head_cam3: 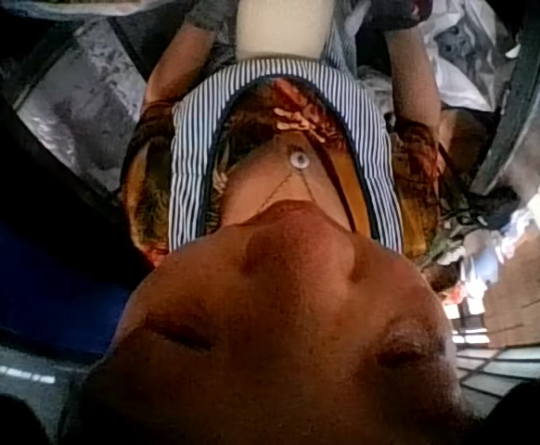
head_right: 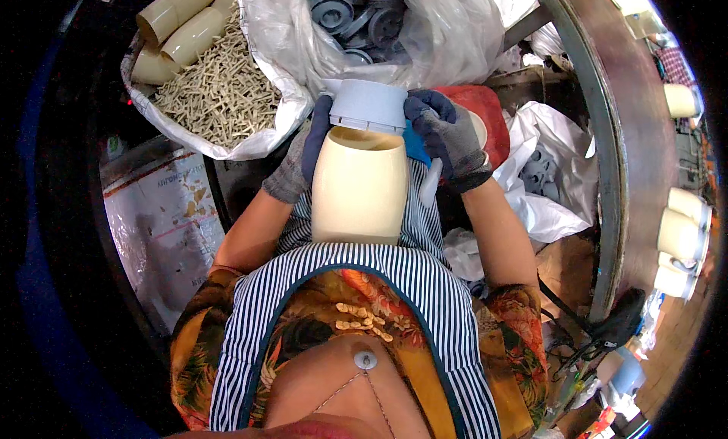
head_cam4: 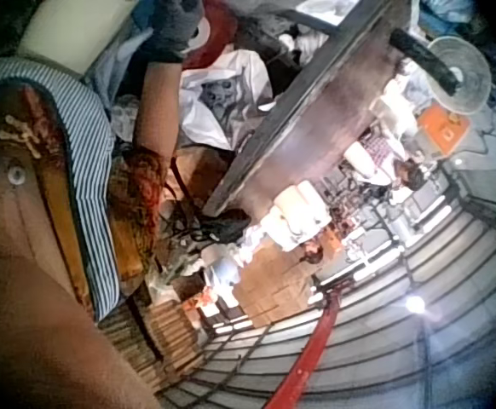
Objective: The person assembles plastic jugs by hand, picking up the jug body, fitting a plastic ring into a cap component, and attaching the combined lid to the top of the jug before placing it into a large bag.
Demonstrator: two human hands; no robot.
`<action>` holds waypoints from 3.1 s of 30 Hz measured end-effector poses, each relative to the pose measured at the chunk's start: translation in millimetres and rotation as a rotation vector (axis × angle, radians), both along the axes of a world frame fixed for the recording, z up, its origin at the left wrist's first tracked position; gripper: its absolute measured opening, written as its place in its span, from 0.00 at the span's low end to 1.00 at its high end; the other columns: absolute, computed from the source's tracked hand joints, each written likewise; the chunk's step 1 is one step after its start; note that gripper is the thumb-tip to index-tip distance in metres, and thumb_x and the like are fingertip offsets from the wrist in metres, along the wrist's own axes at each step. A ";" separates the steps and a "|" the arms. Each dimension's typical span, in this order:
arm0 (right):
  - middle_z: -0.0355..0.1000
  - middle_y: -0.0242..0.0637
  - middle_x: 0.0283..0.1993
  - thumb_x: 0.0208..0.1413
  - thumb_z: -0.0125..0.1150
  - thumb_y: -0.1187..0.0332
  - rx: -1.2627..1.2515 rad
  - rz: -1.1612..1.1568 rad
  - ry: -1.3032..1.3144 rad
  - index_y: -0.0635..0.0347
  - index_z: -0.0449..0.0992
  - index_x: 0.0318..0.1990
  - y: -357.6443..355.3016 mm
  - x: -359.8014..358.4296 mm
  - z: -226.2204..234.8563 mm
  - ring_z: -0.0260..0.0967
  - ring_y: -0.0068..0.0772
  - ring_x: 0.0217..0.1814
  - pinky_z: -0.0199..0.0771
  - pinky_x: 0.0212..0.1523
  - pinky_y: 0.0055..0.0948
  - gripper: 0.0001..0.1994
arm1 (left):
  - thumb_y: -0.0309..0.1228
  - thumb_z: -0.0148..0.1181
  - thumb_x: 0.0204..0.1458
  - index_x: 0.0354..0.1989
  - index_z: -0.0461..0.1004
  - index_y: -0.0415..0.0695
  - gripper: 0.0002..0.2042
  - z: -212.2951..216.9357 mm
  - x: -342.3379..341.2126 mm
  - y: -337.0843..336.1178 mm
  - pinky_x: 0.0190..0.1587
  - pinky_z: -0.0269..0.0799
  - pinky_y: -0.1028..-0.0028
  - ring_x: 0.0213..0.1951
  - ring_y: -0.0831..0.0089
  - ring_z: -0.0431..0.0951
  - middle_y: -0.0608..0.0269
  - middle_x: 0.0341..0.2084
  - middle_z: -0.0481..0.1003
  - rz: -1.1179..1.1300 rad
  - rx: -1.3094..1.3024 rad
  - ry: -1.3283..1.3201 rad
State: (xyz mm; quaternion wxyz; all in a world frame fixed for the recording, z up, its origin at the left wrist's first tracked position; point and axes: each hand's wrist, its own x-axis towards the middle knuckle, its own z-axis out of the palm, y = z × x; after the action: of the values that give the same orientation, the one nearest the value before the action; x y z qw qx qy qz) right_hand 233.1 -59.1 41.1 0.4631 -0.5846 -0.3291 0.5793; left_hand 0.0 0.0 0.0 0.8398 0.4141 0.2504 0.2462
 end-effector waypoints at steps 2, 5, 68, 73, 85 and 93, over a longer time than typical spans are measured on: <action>0.72 0.23 0.31 0.58 0.61 0.63 -0.012 -0.015 0.053 0.60 0.74 0.53 -1.8 -1.9 1.6 0.56 0.10 0.20 0.54 0.19 0.12 0.18 | 0.52 0.21 0.67 0.57 0.68 0.35 0.35 11.6 1.5 -4.0 0.56 0.72 0.71 0.51 0.66 0.77 0.51 0.47 0.77 0.042 -0.224 -0.087; 0.71 0.23 0.30 0.57 0.61 0.63 -0.005 0.034 0.057 0.60 0.74 0.52 3.6 9.2 4.8 0.55 0.10 0.19 0.53 0.18 0.12 0.17 | 0.52 0.20 0.67 0.56 0.70 0.36 0.35 -4.1 10.2 2.2 0.55 0.72 0.70 0.49 0.68 0.78 0.52 0.46 0.78 0.043 -0.159 -0.095; 0.77 0.45 0.48 0.54 0.66 0.60 0.632 -0.340 -1.177 0.61 0.74 0.55 -53.6 113.8 99.7 0.76 0.38 0.48 0.72 0.52 0.33 0.23 | 0.57 0.71 0.34 0.66 0.56 0.44 0.51 -14.3 203.9 24.9 0.68 0.49 0.51 0.67 0.44 0.53 0.46 0.65 0.57 0.170 1.504 0.189; 0.75 0.44 0.48 0.56 0.63 0.60 0.960 -0.567 -0.733 0.60 0.75 0.53 -17.5 100.0 154.4 0.72 0.30 0.48 0.71 0.50 0.29 0.20 | 0.61 0.67 0.36 0.68 0.54 0.45 0.52 -3.8 186.6 27.1 0.68 0.47 0.50 0.66 0.41 0.53 0.44 0.66 0.54 0.136 1.499 0.342; 0.70 0.43 0.55 0.62 0.57 0.59 0.545 -0.859 -0.759 0.68 0.71 0.55 -101.3 156.7 39.3 0.70 0.33 0.51 0.69 0.54 0.34 0.21 | 0.57 0.64 0.46 0.57 0.65 0.34 0.40 118.6 228.5 20.0 0.61 0.61 0.55 0.59 0.45 0.64 0.39 0.55 0.66 0.280 1.626 0.321; 0.69 0.50 0.58 0.59 0.58 0.60 -0.058 -0.256 -1.338 0.56 0.63 0.66 -102.3 105.9 -114.5 0.69 0.45 0.53 0.66 0.55 0.39 0.28 | 0.50 0.54 0.53 0.46 0.78 0.42 0.24 60.5 186.8 22.1 0.49 0.72 0.58 0.43 0.59 0.80 0.53 0.40 0.79 0.003 1.784 0.535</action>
State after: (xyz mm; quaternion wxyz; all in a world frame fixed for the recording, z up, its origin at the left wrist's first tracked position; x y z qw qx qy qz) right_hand 339.0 -161.5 -73.4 0.2090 -0.8634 -0.4573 0.0425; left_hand 186.8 22.1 60.5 0.1250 0.9489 0.1544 0.2451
